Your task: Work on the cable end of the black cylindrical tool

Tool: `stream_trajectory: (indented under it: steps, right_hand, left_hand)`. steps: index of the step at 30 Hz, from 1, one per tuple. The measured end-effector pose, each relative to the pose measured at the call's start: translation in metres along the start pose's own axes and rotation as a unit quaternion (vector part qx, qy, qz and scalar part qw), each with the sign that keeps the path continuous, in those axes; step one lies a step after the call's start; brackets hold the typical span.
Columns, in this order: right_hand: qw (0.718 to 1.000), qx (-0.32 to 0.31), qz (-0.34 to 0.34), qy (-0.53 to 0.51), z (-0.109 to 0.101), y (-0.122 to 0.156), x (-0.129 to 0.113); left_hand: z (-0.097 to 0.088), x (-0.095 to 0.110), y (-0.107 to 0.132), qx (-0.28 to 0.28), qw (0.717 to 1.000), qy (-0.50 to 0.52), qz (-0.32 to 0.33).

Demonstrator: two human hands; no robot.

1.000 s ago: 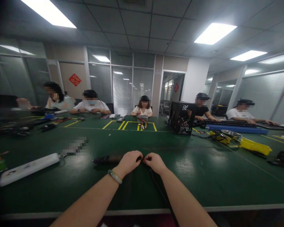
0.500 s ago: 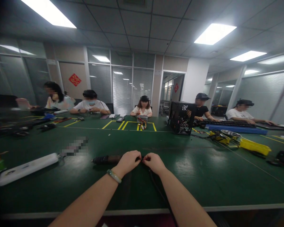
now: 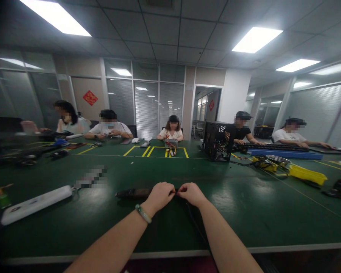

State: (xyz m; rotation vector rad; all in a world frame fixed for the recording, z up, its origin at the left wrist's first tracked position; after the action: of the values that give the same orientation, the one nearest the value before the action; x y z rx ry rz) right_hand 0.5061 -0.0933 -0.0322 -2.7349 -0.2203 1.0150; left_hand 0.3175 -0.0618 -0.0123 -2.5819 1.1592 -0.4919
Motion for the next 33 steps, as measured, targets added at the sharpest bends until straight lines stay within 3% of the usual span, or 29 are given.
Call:
stream_trajectory:
  steps: [6,15,21,33]
  right_hand:
    - [1.000,-0.006,-0.004,-0.013,0.004,0.002,0.001]
    - [1.000,-0.001,0.002,-0.020,0.007,0.001,0.003]
    - [1.000,0.007,-0.016,-0.020,0.010,-0.001,0.007]
    - [1.000,0.001,-0.012,-0.029,0.008,0.001,0.005]
  left_hand:
    - [0.000,-0.001,0.000,-0.010,1.000,0.008,-0.025]
    - [-0.002,-0.001,0.002,-0.013,1.000,0.028,-0.003]
    - [0.004,-0.006,0.000,0.023,0.999,0.033,-0.010]
    - [-0.001,-0.003,0.002,-0.001,1.000,0.028,-0.006]
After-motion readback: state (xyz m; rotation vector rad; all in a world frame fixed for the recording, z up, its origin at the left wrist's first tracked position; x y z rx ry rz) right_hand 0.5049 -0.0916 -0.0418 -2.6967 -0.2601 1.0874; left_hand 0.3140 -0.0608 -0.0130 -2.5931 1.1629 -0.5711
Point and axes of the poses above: each hand's wrist, its own y-axis away from the middle knuckle, its own z-axis out of the palm, x = y × z, the point moved 1 cm from there along -y, towards the middle knuckle, and after that the axes turned 6 degrees about -z, right-handed, at the moved point
